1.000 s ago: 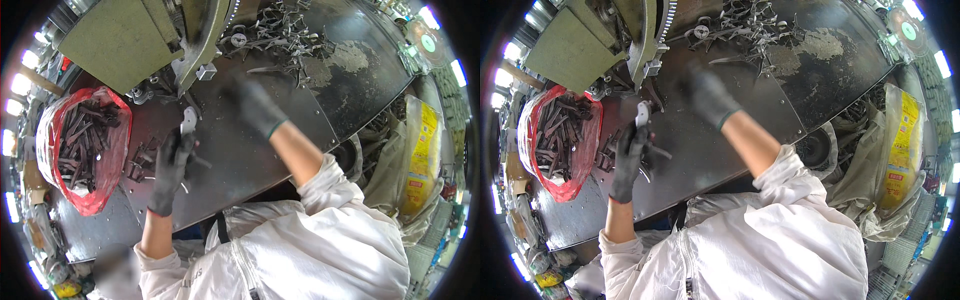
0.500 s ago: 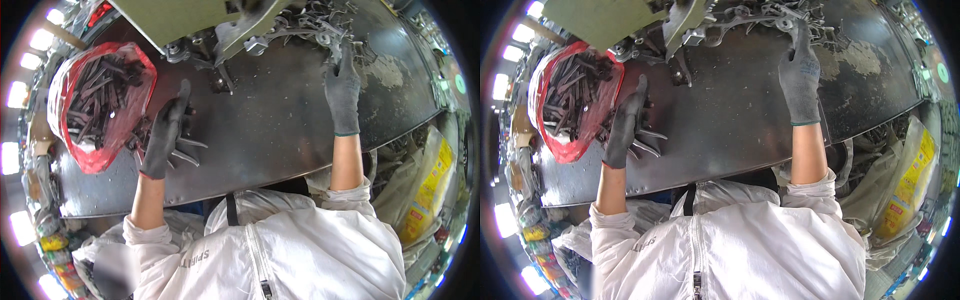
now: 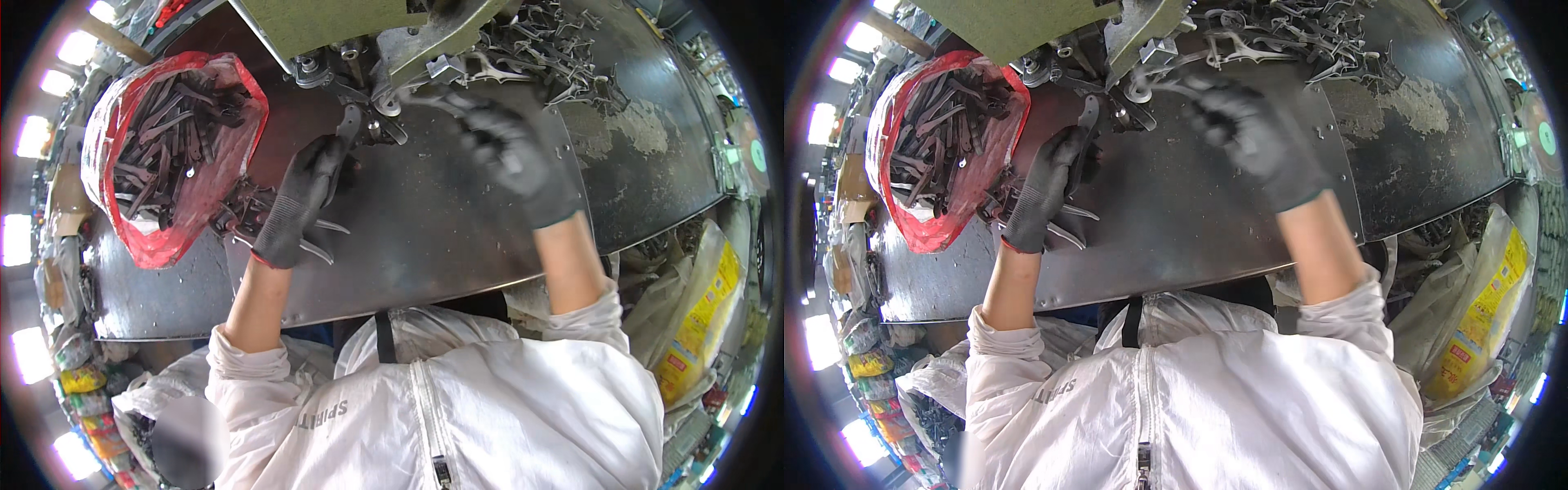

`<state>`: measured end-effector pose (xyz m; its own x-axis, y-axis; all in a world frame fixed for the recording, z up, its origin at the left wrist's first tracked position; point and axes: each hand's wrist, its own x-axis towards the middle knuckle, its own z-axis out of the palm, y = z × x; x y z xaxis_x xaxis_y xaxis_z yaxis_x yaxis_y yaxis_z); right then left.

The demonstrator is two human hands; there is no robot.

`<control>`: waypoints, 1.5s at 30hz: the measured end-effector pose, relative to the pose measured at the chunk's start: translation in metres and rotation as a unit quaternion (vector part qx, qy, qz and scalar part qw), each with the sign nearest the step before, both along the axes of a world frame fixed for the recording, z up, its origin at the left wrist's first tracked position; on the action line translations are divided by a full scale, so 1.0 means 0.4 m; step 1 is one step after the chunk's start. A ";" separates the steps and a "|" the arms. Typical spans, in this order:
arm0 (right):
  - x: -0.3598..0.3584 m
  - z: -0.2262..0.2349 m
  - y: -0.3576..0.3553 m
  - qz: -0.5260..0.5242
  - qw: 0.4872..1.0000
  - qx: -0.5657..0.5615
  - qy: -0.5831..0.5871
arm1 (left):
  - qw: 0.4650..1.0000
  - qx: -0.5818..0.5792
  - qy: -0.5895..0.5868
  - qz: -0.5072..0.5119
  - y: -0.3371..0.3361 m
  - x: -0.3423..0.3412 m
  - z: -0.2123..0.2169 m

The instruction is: The person picks up metal parts from a red bag, joins them under a machine, and then places the finished components into a large white bag.

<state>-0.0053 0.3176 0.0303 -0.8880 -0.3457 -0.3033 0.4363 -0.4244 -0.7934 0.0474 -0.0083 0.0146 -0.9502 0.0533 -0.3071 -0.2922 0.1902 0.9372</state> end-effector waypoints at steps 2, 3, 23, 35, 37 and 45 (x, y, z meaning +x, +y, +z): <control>0.016 -0.007 -0.127 -0.012 0.999 0.029 0.027 | 0.999 0.005 0.029 -0.024 -0.004 -0.010 -0.001; 0.011 -0.008 -0.160 -0.038 0.999 0.023 0.020 | 0.999 -0.002 0.031 -0.028 0.012 -0.019 0.002; 0.019 -0.135 -0.262 0.026 0.990 0.093 0.106 | 0.854 -0.472 0.211 -0.053 -0.251 -0.096 -0.038; 0.058 -0.012 -0.271 0.021 0.985 0.153 0.078 | 0.659 -0.713 0.205 0.123 -0.909 0.021 -0.069; 0.072 -0.024 -0.263 0.015 0.984 0.157 0.088 | 0.689 -0.682 0.205 0.135 -0.877 -0.012 -0.061; 0.066 -0.081 -0.235 0.014 0.982 0.173 0.079 | 0.628 -0.749 0.187 0.103 -0.795 -0.009 -0.056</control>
<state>0.0211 0.2236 -0.0021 -0.9253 -0.2712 -0.2652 0.3028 -0.1072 -0.9470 0.0439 -0.3263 -0.0076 -0.9103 -0.1648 0.3798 -0.2681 0.9337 -0.2373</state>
